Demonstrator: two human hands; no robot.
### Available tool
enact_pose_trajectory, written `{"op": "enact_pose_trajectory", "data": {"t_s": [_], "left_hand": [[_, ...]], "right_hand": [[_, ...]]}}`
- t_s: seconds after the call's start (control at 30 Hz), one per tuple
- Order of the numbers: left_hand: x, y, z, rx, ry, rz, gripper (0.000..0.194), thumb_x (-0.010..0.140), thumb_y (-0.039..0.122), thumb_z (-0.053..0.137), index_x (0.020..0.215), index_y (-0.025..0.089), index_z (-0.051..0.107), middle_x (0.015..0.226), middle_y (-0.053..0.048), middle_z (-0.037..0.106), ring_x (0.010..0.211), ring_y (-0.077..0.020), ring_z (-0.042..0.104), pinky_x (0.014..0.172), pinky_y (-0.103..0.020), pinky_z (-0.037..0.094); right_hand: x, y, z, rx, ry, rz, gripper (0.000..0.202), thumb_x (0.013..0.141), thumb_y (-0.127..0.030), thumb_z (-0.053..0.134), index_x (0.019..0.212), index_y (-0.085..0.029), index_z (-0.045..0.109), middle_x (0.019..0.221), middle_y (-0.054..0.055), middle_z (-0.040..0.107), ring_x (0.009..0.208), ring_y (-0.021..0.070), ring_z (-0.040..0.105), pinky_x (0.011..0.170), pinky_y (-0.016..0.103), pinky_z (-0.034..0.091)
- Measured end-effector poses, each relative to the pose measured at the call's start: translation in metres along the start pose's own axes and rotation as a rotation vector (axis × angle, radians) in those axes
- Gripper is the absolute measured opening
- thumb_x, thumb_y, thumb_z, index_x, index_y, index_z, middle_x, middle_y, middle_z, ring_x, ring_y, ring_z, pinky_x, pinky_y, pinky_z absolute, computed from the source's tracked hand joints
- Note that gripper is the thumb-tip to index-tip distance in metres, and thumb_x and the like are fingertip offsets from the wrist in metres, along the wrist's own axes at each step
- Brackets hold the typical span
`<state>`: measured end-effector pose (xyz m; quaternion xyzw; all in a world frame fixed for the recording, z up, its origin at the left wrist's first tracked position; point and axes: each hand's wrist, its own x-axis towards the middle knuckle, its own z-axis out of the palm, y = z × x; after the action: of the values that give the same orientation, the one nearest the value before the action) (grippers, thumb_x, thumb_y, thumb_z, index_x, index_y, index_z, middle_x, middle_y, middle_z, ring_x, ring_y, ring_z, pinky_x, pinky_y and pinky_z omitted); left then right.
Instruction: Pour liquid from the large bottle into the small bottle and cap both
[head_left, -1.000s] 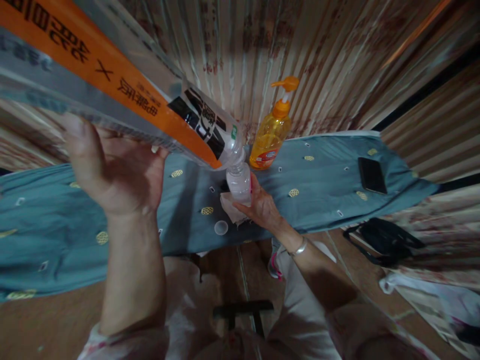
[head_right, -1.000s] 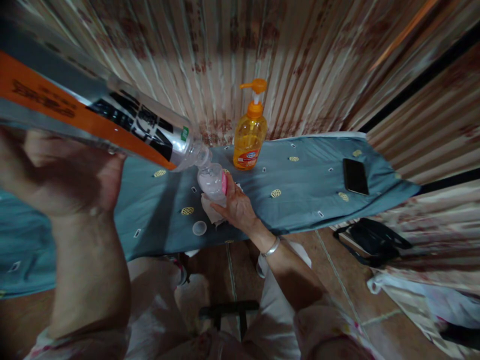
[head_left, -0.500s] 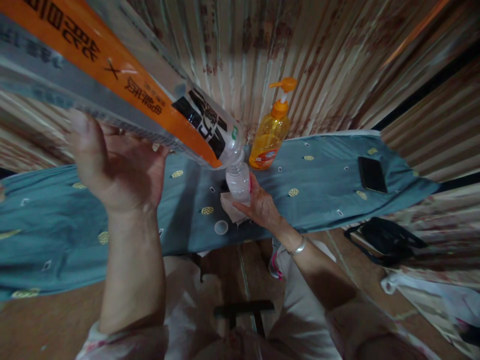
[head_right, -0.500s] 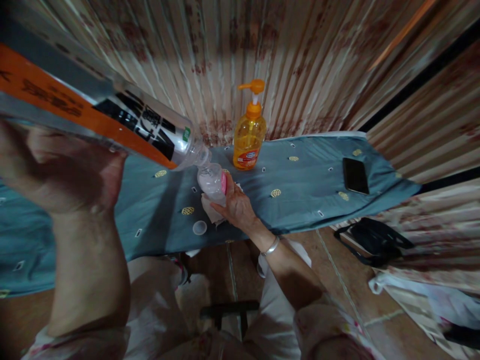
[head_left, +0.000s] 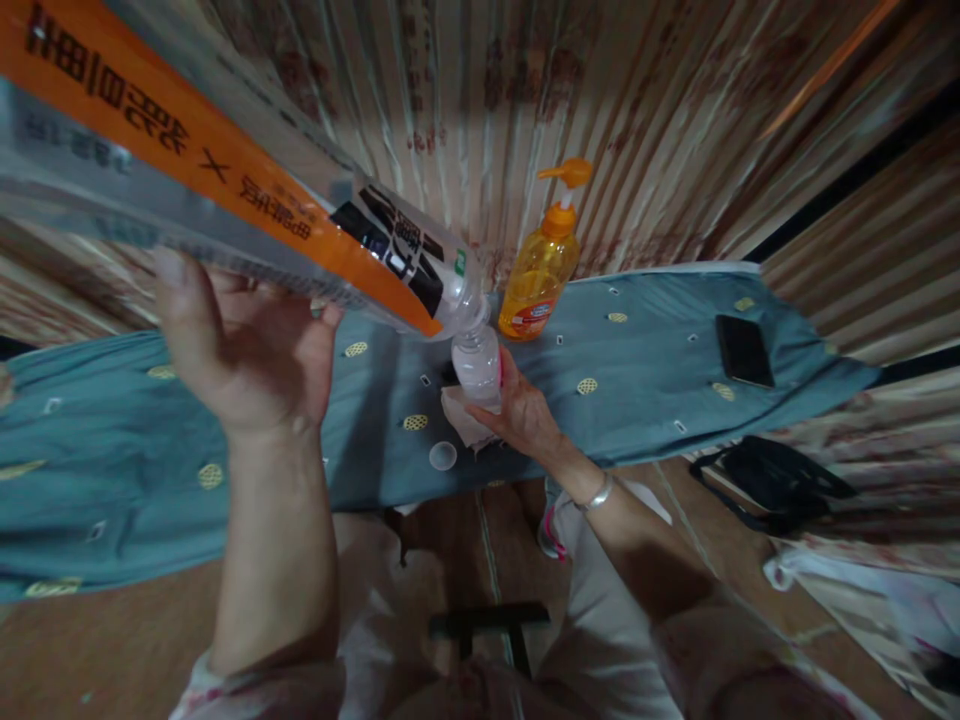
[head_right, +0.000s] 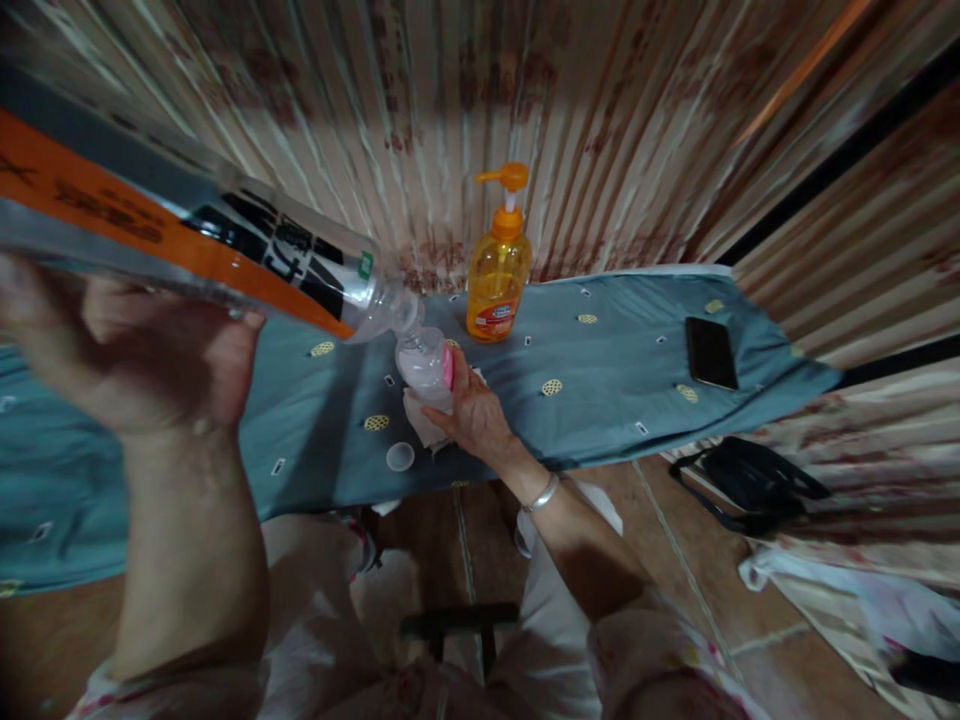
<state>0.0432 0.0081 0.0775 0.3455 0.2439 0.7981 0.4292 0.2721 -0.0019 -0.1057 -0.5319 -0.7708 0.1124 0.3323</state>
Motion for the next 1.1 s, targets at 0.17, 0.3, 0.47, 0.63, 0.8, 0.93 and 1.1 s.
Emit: {"op": "enact_pose_trajectory", "data": {"t_s": [0.17, 0.3, 0.47, 0.63, 0.8, 0.93, 1.1], "left_hand": [[-0.008, -0.006, -0.01, 0.018, -0.111, 0.002, 0.04, 0.088, 0.058, 0.085, 0.101, 0.023, 0.074, 0.104, -0.005, 0.071, 0.11, -0.027, 0.069, 0.091, -0.041, 0.064], [-0.016, -0.01, -0.015, -0.001, -0.01, -0.04, 0.058, 0.063, 0.066, 0.101, 0.091, 0.022, 0.075, 0.095, -0.004, 0.072, 0.1, -0.0241, 0.068, 0.085, -0.035, 0.064], [-0.031, -0.015, -0.017, -0.013, 0.031, -0.097, 0.057, 0.064, 0.064, 0.1, 0.099, 0.026, 0.076, 0.12, -0.008, 0.078, 0.122, -0.0331, 0.068, 0.1, -0.05, 0.063], [-0.039, -0.023, -0.026, -0.046, 0.087, -0.178, 0.047, 0.071, 0.058, 0.097, 0.105, 0.032, 0.076, 0.121, -0.005, 0.08, 0.128, -0.0363, 0.07, 0.106, -0.058, 0.062], [-0.041, -0.034, -0.035, -0.156, 0.235, -0.315, 0.038, 0.088, 0.061, 0.08, 0.109, 0.031, 0.073, 0.11, -0.005, 0.082, 0.127, -0.0334, 0.072, 0.11, -0.061, 0.059], [-0.043, -0.048, -0.043, -0.268, 0.436, -0.484, 0.049, 0.097, 0.071, 0.064, 0.112, 0.025, 0.072, 0.108, -0.01, 0.081, 0.127, -0.0315, 0.072, 0.116, -0.057, 0.054], [-0.046, -0.074, -0.05, -0.349, 0.601, -0.602, 0.063, 0.106, 0.077, 0.044, 0.118, 0.02, 0.069, 0.121, -0.016, 0.078, 0.132, -0.0271, 0.07, 0.115, -0.043, 0.055]], "right_hand": [[0.001, 0.0, 0.002, 0.008, -0.006, 0.036, 0.111, 0.094, -0.068, 0.079, 0.173, -0.007, 0.031, 0.161, 0.029, 0.063, 0.141, 0.0434, 0.069, 0.118, 0.056, 0.061], [0.002, -0.001, 0.001, 0.02, -0.003, 0.041, 0.109, 0.095, -0.069, 0.076, 0.172, -0.006, 0.033, 0.162, 0.03, 0.061, 0.135, 0.0436, 0.073, 0.113, 0.057, 0.064], [0.003, -0.002, 0.002, 0.057, 0.009, 0.039, 0.105, 0.094, -0.068, 0.075, 0.169, -0.005, 0.037, 0.163, 0.031, 0.059, 0.141, 0.0445, 0.069, 0.116, 0.06, 0.062], [0.002, 0.001, 0.004, 0.058, 0.002, 0.034, 0.103, 0.092, -0.058, 0.08, 0.171, -0.01, 0.036, 0.163, 0.027, 0.061, 0.142, 0.0441, 0.068, 0.116, 0.06, 0.062], [0.001, 0.004, 0.005, 0.06, 0.002, 0.038, 0.105, 0.093, -0.061, 0.077, 0.174, -0.013, 0.03, 0.161, 0.027, 0.063, 0.138, 0.0425, 0.071, 0.111, 0.059, 0.065], [0.0, 0.005, 0.007, 0.048, 0.015, 0.049, 0.108, 0.093, -0.061, 0.078, 0.173, -0.01, 0.029, 0.152, 0.029, 0.069, 0.129, 0.042, 0.077, 0.106, 0.057, 0.067], [-0.002, 0.007, 0.006, 0.037, 0.013, 0.053, 0.108, 0.092, -0.058, 0.081, 0.17, -0.003, 0.03, 0.15, 0.032, 0.069, 0.131, 0.0439, 0.075, 0.106, 0.056, 0.066]]}}
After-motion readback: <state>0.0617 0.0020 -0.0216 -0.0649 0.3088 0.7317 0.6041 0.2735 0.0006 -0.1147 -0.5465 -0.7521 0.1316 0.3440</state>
